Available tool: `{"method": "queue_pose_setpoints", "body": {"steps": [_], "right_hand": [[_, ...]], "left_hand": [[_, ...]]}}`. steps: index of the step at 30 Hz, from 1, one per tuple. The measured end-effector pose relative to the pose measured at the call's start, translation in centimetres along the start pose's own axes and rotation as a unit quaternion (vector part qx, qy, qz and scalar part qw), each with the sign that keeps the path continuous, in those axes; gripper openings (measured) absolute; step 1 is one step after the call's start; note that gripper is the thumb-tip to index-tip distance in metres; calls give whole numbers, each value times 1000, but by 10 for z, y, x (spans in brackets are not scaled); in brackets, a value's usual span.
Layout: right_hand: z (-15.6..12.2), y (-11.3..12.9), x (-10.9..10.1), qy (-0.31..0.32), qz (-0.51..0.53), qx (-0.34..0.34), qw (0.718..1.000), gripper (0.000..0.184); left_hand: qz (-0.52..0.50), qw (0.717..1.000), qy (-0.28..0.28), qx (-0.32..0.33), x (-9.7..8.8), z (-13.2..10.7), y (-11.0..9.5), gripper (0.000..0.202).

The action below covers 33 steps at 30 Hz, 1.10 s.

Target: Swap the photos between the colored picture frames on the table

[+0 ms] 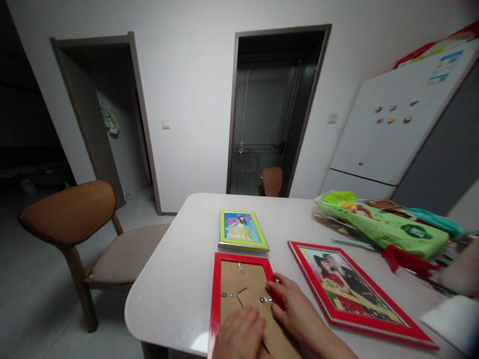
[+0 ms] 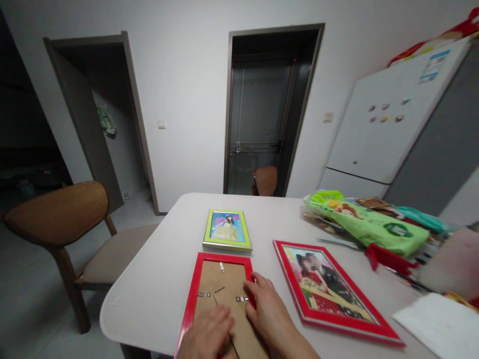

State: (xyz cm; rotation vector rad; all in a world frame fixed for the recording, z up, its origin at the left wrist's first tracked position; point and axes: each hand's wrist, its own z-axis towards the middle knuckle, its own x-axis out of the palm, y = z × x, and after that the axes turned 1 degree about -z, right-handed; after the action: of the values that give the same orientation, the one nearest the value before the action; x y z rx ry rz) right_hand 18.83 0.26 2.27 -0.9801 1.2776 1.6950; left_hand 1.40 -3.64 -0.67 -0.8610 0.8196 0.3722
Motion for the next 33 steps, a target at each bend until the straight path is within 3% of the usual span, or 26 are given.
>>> {"method": "queue_pose_setpoints", "body": {"steps": [3,6,10,13,17,20,24,29,33], "right_hand": [[7,1,3,2,1,-6,1000,30],[9,0,4,-12,9,-9,1000,26],[10,6,1,-19,-8,-16,1000,26],[12,28,0,-25,-15,-37,999,28],[21,68,14,18,43,-111,993,17],[29,85,29,8,50,-115,992,17],[37,79,37,-11,47,-106,993,19],[48,51,29,-47,10,-34,998,26],[57,42,29,-39,-1,-14,999,27]], "left_hand": [[-5,989,-44,-141,-35,10,17,57],[-55,973,-70,-212,-42,13,33,62],[-68,973,-72,-210,-34,10,39,62],[-62,975,-73,-200,-33,8,38,60],[-65,976,-79,-190,-33,8,40,57],[-68,977,-84,-185,-32,9,43,55],[-66,978,-78,-182,-32,9,42,59],[-60,977,-72,-190,-32,10,42,59],[-68,978,-73,-183,-30,10,45,58]]}}
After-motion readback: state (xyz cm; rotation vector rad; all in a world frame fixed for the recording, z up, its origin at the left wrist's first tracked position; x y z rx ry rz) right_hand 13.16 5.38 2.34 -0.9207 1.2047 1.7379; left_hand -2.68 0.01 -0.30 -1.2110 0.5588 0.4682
